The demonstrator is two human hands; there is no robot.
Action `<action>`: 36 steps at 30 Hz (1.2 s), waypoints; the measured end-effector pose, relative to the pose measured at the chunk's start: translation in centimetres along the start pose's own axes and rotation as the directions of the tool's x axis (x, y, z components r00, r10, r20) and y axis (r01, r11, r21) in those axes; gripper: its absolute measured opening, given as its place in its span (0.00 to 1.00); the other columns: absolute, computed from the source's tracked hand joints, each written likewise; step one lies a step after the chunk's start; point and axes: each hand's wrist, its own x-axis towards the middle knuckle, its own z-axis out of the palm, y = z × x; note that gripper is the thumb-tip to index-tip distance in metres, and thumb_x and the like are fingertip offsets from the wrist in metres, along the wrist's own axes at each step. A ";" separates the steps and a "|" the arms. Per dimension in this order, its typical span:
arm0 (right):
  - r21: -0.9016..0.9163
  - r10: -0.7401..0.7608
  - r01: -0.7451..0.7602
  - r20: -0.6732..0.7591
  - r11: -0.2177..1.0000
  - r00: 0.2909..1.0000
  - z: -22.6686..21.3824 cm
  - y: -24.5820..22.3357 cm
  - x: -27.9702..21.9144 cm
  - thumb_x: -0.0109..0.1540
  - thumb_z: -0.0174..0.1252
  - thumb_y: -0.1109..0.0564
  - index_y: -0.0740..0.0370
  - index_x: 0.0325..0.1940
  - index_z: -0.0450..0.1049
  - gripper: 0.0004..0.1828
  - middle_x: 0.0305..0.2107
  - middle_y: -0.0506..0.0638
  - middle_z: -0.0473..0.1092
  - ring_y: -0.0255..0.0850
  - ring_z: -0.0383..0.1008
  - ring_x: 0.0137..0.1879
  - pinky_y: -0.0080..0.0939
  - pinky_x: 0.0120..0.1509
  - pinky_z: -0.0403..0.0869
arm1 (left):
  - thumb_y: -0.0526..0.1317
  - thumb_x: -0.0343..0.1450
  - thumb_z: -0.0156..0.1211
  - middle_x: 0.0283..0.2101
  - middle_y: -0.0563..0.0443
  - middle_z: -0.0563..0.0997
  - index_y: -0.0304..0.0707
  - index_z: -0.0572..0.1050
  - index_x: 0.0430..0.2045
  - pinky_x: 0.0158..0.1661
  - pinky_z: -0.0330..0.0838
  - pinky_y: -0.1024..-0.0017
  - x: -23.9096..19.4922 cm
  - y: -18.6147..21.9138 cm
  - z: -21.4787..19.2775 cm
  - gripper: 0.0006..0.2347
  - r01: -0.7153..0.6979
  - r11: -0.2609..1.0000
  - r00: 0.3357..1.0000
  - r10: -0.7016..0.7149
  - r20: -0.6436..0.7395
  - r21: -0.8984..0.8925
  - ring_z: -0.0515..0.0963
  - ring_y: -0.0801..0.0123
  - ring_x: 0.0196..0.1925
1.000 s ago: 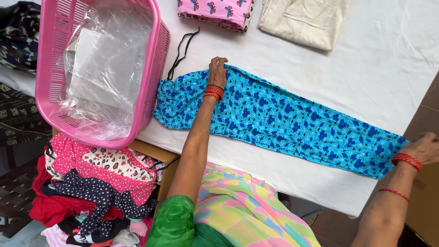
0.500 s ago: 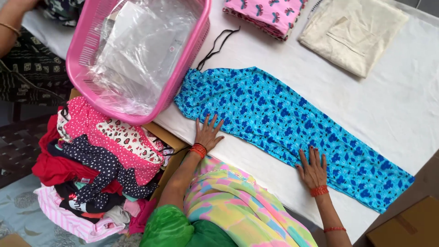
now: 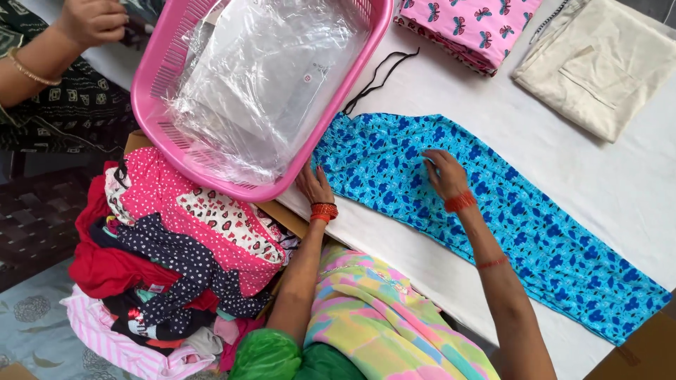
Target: The person folds a blue patterned garment and a dark polka-dotted garment on a white table. They smooth and align the fabric by hand, folding each item into a neat rectangle and stacking them on the table.
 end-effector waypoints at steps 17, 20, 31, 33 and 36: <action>-0.187 0.209 -0.131 0.505 0.974 0.837 17.2 -6.0 17.0 0.56 0.71 0.46 0.49 0.62 0.69 0.32 0.52 0.55 0.71 0.58 0.76 0.52 0.56 0.46 0.77 | 0.32 0.67 0.71 0.53 0.41 0.78 0.21 0.74 0.49 0.56 0.68 0.64 -1.2 -7.9 4.4 0.18 0.524 0.656 0.840 -0.503 0.202 -0.543 0.75 0.64 0.52; -0.125 0.191 -0.159 0.312 0.979 0.931 16.8 -7.4 15.6 0.61 0.68 0.49 0.47 0.56 0.74 0.20 0.50 0.55 0.70 0.58 0.77 0.45 0.54 0.44 0.77 | 0.32 0.71 0.67 0.51 0.41 0.79 0.18 0.76 0.49 0.55 0.72 0.64 -2.3 -8.3 4.9 0.16 0.526 0.391 0.814 -0.489 0.313 -0.755 0.77 0.64 0.51; -0.058 -0.048 0.063 0.235 0.996 0.971 19.9 -3.6 16.7 0.59 0.57 0.66 0.58 0.56 0.75 0.21 0.49 0.60 0.71 0.58 0.73 0.55 0.51 0.49 0.79 | 0.34 0.74 0.61 0.56 0.43 0.78 0.21 0.73 0.52 0.59 0.69 0.68 -0.6 -5.5 3.4 0.15 0.472 0.468 0.830 -0.521 0.199 -0.747 0.77 0.65 0.56; -0.064 -0.073 0.092 0.259 0.994 0.963 20.1 -3.3 16.6 0.61 0.57 0.64 0.60 0.57 0.74 0.19 0.50 0.60 0.71 0.57 0.73 0.55 0.51 0.50 0.79 | 0.34 0.74 0.61 0.56 0.43 0.78 0.21 0.73 0.53 0.59 0.69 0.69 -0.4 -5.2 2.5 0.15 0.491 0.474 0.823 -0.528 0.211 -0.731 0.77 0.65 0.56; -0.069 -0.153 0.176 0.253 0.982 0.955 18.1 -4.2 16.4 0.62 0.58 0.62 0.58 0.54 0.75 0.16 0.51 0.55 0.72 0.54 0.73 0.56 0.49 0.49 0.80 | 0.34 0.74 0.61 0.56 0.43 0.78 0.22 0.73 0.53 0.59 0.69 0.69 0.0 -4.8 1.9 0.15 0.526 0.480 0.809 -0.538 0.238 -0.702 0.76 0.66 0.56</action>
